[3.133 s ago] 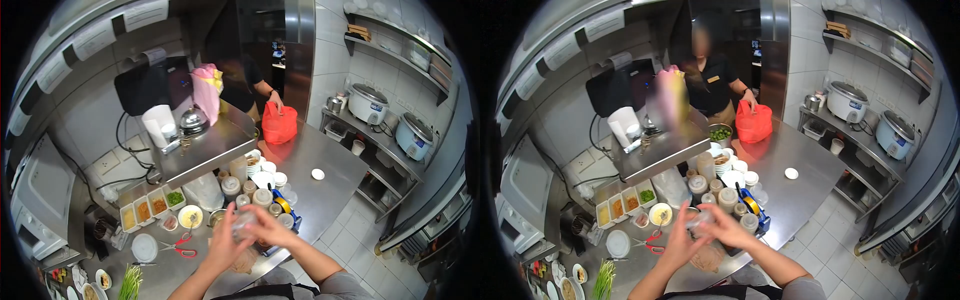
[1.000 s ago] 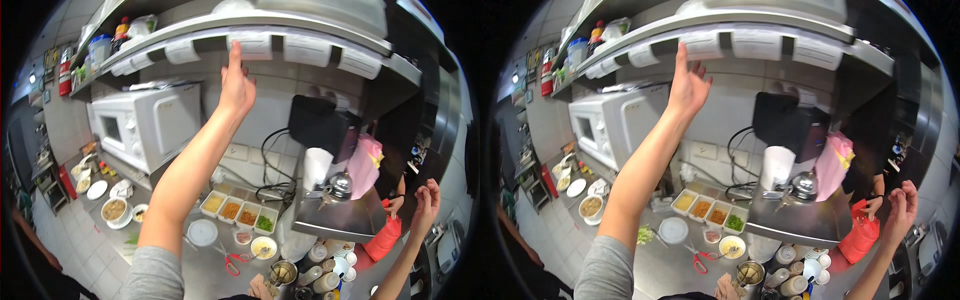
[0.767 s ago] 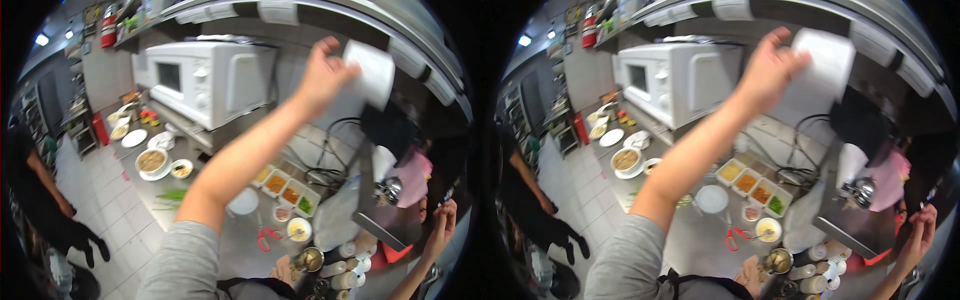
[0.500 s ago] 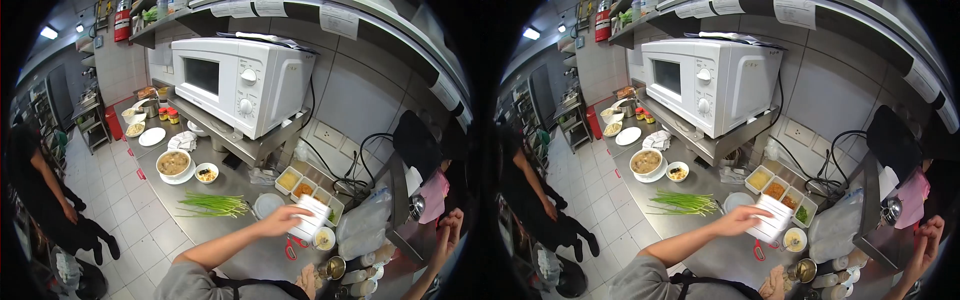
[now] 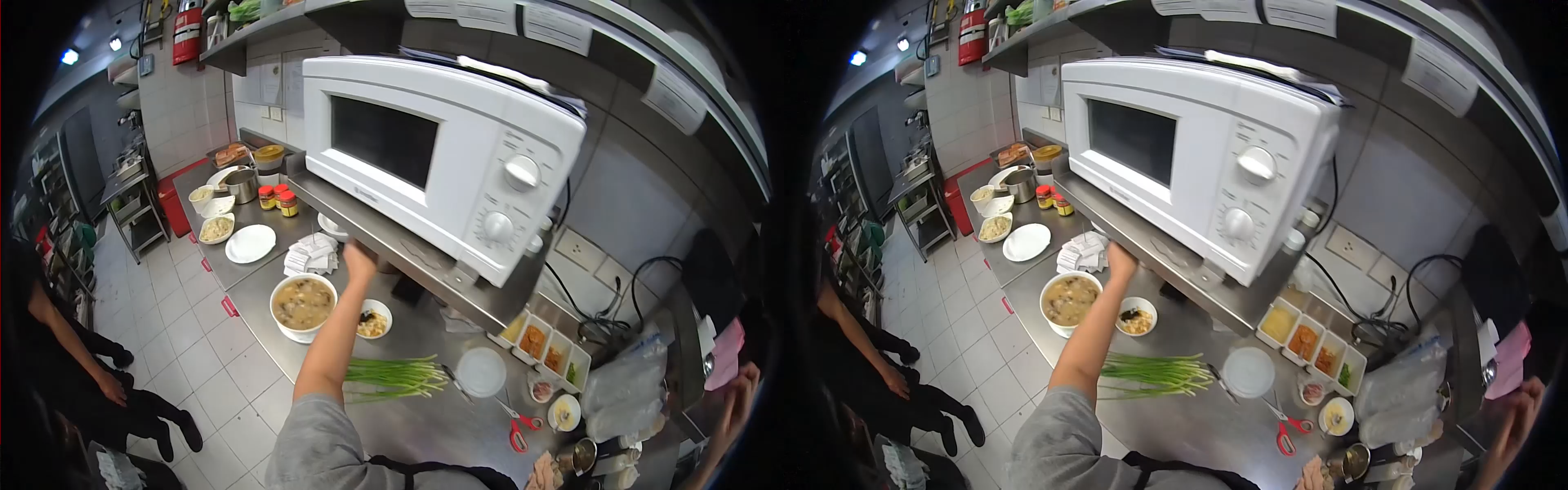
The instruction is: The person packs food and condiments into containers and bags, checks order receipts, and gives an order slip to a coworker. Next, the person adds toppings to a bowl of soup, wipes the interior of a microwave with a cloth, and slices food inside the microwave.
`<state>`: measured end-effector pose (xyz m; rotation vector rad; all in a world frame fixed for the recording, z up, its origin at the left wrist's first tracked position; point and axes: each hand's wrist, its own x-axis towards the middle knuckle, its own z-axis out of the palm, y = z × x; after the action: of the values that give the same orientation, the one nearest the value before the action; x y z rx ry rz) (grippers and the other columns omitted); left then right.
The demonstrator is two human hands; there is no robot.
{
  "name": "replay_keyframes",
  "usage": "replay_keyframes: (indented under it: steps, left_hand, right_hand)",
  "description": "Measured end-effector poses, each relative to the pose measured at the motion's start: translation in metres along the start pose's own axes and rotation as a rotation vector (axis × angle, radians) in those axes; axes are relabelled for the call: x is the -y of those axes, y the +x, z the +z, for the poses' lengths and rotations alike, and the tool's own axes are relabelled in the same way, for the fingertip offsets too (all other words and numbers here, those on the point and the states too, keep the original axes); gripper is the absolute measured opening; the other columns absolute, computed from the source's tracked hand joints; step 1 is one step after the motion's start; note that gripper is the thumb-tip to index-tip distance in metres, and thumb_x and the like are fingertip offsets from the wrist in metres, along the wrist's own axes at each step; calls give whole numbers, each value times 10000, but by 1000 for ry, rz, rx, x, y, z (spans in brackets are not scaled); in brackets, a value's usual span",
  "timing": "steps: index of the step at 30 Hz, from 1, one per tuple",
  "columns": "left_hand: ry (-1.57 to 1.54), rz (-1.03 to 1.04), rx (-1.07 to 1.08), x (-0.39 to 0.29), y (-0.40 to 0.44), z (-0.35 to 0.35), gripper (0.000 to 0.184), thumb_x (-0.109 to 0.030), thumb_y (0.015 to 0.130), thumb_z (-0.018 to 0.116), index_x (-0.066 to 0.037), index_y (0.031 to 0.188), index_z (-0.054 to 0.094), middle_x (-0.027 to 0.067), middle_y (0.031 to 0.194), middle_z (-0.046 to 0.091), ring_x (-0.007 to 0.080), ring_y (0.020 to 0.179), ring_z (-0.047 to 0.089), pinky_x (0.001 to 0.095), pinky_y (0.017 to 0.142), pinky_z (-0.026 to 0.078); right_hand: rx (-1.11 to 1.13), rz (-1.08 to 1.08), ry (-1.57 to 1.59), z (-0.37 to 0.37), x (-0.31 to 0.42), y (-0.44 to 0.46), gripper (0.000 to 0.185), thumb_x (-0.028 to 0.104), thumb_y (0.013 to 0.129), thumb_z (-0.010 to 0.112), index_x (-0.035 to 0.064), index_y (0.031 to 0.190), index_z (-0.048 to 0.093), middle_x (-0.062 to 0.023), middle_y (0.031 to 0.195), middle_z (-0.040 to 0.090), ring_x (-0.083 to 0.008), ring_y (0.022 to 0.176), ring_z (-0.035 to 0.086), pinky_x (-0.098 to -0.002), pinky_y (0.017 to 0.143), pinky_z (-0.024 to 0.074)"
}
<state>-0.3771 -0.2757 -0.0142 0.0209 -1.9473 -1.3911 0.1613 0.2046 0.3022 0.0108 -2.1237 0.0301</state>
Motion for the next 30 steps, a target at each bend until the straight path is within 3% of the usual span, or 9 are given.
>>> replay_keyframes:
  steps: [6,9,12,19,21,23,25,28,30]
  left_hand:
    - [580,-122,-93,112,121,-60,456,-100,679,615,11,1098,473,246,1116,522,396,1046,492,426,887,399]
    - [730,-274,96,159,155,-72,554,-140,668,654,-9,1157,429,230,1155,505,386,1070,486,423,895,405]
    - [860,-348,231,183,178,-68,656,-181,657,694,-29,1215,385,215,1195,487,376,1095,480,421,903,411]
    - [889,-309,166,247,151,-42,902,-277,632,787,-76,1352,283,180,1286,447,353,1152,466,415,921,424]
    - [931,-489,248,65,103,-77,966,-350,686,742,-103,1399,139,151,1374,287,374,1116,465,510,953,352]
    - [1000,-238,205,57,84,-91,913,-329,684,744,-100,1392,216,170,1352,328,370,1115,475,492,888,408]
    - [962,-143,584,19,62,-129,816,-332,697,742,-43,1339,330,180,1241,473,298,1031,559,420,822,467]
    - [216,-377,1310,-86,26,-190,701,-331,791,692,55,1284,378,108,975,633,166,897,610,262,791,477]
    - [-6,-269,1396,-144,12,-208,614,-267,834,656,39,1290,381,98,1027,610,154,919,601,260,800,481]
  right_hand:
    - [-81,159,28,5,18,13,163,33,878,486,-38,1010,547,-141,1290,440,-241,1208,415,-298,998,293]
    - [-53,177,-62,20,59,62,49,-36,725,497,-13,745,459,-90,885,447,-168,837,464,-230,731,368]
    - [-123,155,30,24,26,83,128,-110,718,432,-30,763,522,-66,895,471,-109,677,518,-218,604,436]
    - [-186,416,-335,40,-105,132,220,161,809,535,-3,925,624,-233,888,619,-340,847,616,-393,742,478]
    - [-120,628,-448,45,-171,152,441,353,891,418,-22,1052,584,-271,1019,586,-402,1008,548,-432,856,435]
    - [-144,578,-372,57,-231,160,550,403,928,333,-53,1193,488,-275,1244,466,-378,1203,407,-387,1001,322]
    - [-173,621,-151,68,-241,164,550,397,944,317,-37,1257,445,-235,1305,437,-346,1250,374,-342,1035,284]
    - [-81,636,105,64,-236,169,475,296,902,435,-1,1272,444,-168,1316,450,-298,1228,404,-332,1014,303]
    - [-134,613,388,60,-238,170,462,174,848,521,11,1272,437,-125,1292,478,-257,1182,443,-321,991,323]
